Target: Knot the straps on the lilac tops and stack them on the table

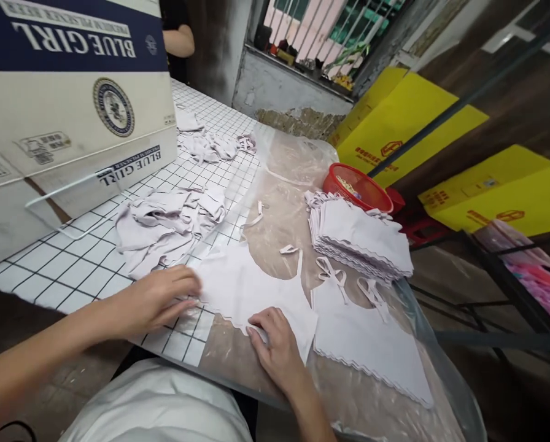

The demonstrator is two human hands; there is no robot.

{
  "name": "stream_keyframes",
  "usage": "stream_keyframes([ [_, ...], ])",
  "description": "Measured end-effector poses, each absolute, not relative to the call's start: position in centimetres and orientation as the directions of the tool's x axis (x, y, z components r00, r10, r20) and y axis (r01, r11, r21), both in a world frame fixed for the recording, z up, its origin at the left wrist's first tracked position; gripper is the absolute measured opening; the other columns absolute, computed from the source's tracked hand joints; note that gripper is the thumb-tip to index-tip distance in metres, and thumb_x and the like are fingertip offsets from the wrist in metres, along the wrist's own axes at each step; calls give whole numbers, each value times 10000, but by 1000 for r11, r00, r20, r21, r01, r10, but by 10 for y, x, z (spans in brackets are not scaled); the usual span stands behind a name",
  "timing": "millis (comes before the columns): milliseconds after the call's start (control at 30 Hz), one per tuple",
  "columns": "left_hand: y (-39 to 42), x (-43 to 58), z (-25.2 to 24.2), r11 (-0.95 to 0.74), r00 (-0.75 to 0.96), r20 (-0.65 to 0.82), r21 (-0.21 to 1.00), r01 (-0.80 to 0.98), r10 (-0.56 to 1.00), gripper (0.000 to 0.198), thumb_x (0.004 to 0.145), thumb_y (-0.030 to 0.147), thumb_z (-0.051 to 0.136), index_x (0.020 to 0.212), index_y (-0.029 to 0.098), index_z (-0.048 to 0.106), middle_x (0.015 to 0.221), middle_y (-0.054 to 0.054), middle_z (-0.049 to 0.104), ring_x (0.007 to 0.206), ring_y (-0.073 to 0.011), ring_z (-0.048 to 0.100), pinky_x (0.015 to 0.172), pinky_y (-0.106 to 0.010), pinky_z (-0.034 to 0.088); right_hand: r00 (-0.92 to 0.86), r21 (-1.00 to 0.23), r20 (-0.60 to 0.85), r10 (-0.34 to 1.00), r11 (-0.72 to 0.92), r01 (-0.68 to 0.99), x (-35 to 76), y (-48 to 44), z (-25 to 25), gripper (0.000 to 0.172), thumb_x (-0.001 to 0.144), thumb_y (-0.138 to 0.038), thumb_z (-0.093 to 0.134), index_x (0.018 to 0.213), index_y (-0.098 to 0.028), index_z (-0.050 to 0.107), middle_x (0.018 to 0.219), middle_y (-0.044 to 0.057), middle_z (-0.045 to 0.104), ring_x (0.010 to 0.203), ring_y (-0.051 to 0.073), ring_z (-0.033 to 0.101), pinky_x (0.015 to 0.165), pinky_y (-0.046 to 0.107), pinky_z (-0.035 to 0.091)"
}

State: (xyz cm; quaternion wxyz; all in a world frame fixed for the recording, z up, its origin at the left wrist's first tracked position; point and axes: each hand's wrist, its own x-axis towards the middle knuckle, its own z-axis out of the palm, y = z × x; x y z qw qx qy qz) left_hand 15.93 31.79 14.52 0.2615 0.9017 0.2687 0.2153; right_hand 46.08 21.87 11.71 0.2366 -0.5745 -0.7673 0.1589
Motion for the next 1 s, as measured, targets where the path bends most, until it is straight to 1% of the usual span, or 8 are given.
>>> stream_keyframes([
  [133, 358, 213, 112, -801, 873, 272, 566, 195, 405, 474, 1009, 372, 432, 1441, 179, 445, 1524, -170, 434, 1422, -283, 387, 1164, -460, 354, -278, -520, 84, 957, 280, 807, 460, 218, 118, 62, 938, -210, 551, 964, -232, 602, 888, 42, 622, 849, 203, 598, 753, 345, 501],
  [300, 352, 201, 68, -773, 828, 129, 460, 438, 546, 624, 1020, 434, 382, 1569, 187, 220, 1634, -136, 250, 1523, -315, 156, 1207, -492, 260, -355, -589, -69, 932, 250, 769, 469, 206, 139, 73, 923, -213, 563, 976, -238, 606, 911, 38, 630, 849, 186, 619, 742, 303, 512],
  [467, 335, 190, 84, -711, 702, 206, 416, 567, 681, 635, 1014, 391, 401, 1569, 147, 217, 1615, -185, 270, 1508, -356, 195, 1181, -521, 313, -295, -661, -127, 947, 141, 737, 480, 260, 158, 167, 940, -287, 518, 830, -217, 622, 798, 15, 632, 713, 148, 592, 656, 263, 473],
  [567, 342, 216, 103, -847, 843, 301, 447, 289, 446, 513, 1004, 275, 412, 1498, 143, 373, 1521, -173, 452, 1471, -316, 317, 1172, -467, 347, -102, -674, -100, 990, 8, 739, 479, 324, 155, 256, 915, -405, 526, 785, -197, 600, 725, -1, 608, 670, 143, 559, 626, 261, 444],
  [667, 360, 248, 109, -895, 900, 412, 442, -56, 147, 361, 989, 192, 404, 1297, 106, 573, 1318, -162, 634, 1360, -259, 484, 1143, -364, 390, -41, -679, -206, 978, -112, 725, 468, 377, 140, 284, 816, -464, 615, 741, -193, 574, 663, -30, 576, 617, 128, 516, 575, 243, 406],
  [767, 379, 269, 99, -898, 893, 449, 406, -173, 31, 309, 966, 153, 415, 1177, 106, 635, 1270, -170, 657, 1301, -261, 532, 1103, -362, 425, -4, -679, -285, 958, -199, 706, 452, 404, 127, 260, 722, -399, 675, 660, -202, 517, 579, -64, 509, 555, 107, 448, 526, 224, 353],
  [833, 387, 273, 91, -900, 899, 435, 409, -149, 49, 323, 964, 179, 430, 1216, 115, 621, 1312, -177, 631, 1298, -274, 528, 1095, -387, 427, 22, -754, -299, 954, -250, 608, 445, 409, 124, 240, 682, -349, 671, 650, -212, 477, 561, -74, 488, 537, 100, 421, 523, 220, 343],
  [1000, 389, 269, 91, -885, 928, 349, 463, -52, 128, 452, 965, 238, 456, 1380, 68, 510, 1437, -214, 526, 1341, -313, 483, 1108, -440, 412, 17, -929, -361, 932, -361, 83, 449, 412, 151, 269, 654, -352, 641, 814, -234, 460, 751, -35, 639, 634, 115, 528, 628, 232, 427],
])
